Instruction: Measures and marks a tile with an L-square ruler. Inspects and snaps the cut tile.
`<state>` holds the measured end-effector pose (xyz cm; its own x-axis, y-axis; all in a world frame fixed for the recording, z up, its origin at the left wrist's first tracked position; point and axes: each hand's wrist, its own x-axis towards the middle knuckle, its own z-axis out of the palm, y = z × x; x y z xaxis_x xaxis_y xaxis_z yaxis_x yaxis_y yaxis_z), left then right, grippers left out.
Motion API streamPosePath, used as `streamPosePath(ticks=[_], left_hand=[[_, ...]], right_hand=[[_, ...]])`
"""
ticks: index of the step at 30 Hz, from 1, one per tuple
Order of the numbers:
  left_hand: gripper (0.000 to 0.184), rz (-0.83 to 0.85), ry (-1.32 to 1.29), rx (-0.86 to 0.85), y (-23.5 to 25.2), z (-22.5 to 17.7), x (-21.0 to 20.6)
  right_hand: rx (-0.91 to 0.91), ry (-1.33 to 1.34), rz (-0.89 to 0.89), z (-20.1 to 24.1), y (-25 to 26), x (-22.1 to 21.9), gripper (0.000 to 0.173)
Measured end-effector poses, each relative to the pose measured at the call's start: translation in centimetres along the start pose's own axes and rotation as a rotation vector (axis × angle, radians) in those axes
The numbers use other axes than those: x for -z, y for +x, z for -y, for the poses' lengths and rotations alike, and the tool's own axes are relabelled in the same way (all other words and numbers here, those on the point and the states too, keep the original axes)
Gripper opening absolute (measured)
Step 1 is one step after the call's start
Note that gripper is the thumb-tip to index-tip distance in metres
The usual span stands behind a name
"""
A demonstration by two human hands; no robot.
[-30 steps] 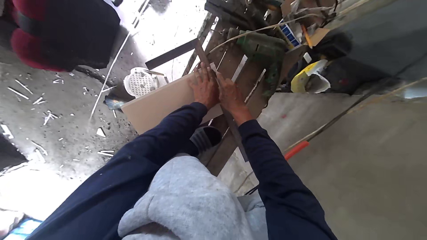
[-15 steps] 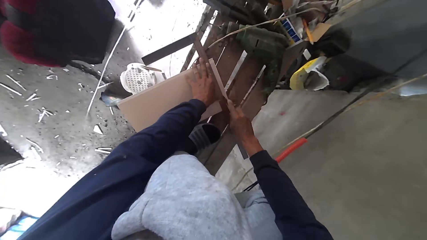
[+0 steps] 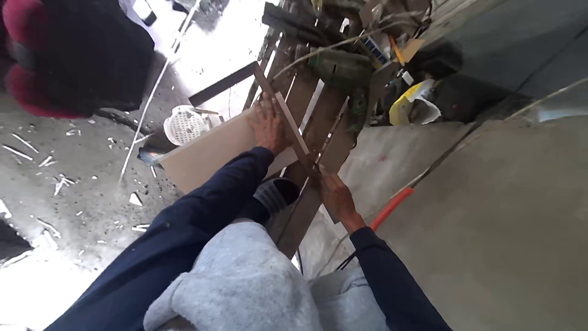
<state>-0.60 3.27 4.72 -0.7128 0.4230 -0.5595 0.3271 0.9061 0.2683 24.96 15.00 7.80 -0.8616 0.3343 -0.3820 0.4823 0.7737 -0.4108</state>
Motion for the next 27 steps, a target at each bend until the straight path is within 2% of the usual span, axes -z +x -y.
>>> streamPosePath(ticks=[5, 8, 13, 16, 17, 20, 23, 27], left_hand=[[0.140, -0.045, -0.021, -0.027, -0.2, 0.5, -0.3], [0.132, -0.011, -0.067, -0.044, -2.7, -0.6, 1.5], [0.143, -0.126, 0.001, -0.077, -0.6, 1.9, -1.0], [0.141, -0.201, -0.048, -0.112, -0.7, 2.5, -1.6], [0.140, -0.203, -0.053, -0.115, -0.6, 2.6, -1.6], [0.121, -0.214, -0.052, -0.121, -0.3, 3.6, -0.6], [0.105, -0.254, -0.120, -0.069, 0.0, 6.4, 0.7], [0.071, -0.133, -0.257, 0.072, 0.8, 11.0, 2.4]], right_hand=[[-0.023, -0.019, -0.137, -0.2, 4.7, 2.0, 0.047], [0.030, -0.109, -0.234, 0.5, 6.9, 2.4, 0.057], [0.026, -0.191, -0.362, 3.0, 9.1, -1.6, 0.047], [0.017, -0.111, -0.145, 3.9, 7.1, -4.1, 0.057], [0.009, -0.104, -0.121, 3.7, 6.7, -4.8, 0.056], [0.007, -0.029, -0.204, 3.6, 6.6, -5.5, 0.044], [0.053, 0.056, -0.308, 3.0, 6.9, -4.4, 0.039], [0.108, -0.003, -0.424, 0.4, 8.5, -1.2, 0.036]])
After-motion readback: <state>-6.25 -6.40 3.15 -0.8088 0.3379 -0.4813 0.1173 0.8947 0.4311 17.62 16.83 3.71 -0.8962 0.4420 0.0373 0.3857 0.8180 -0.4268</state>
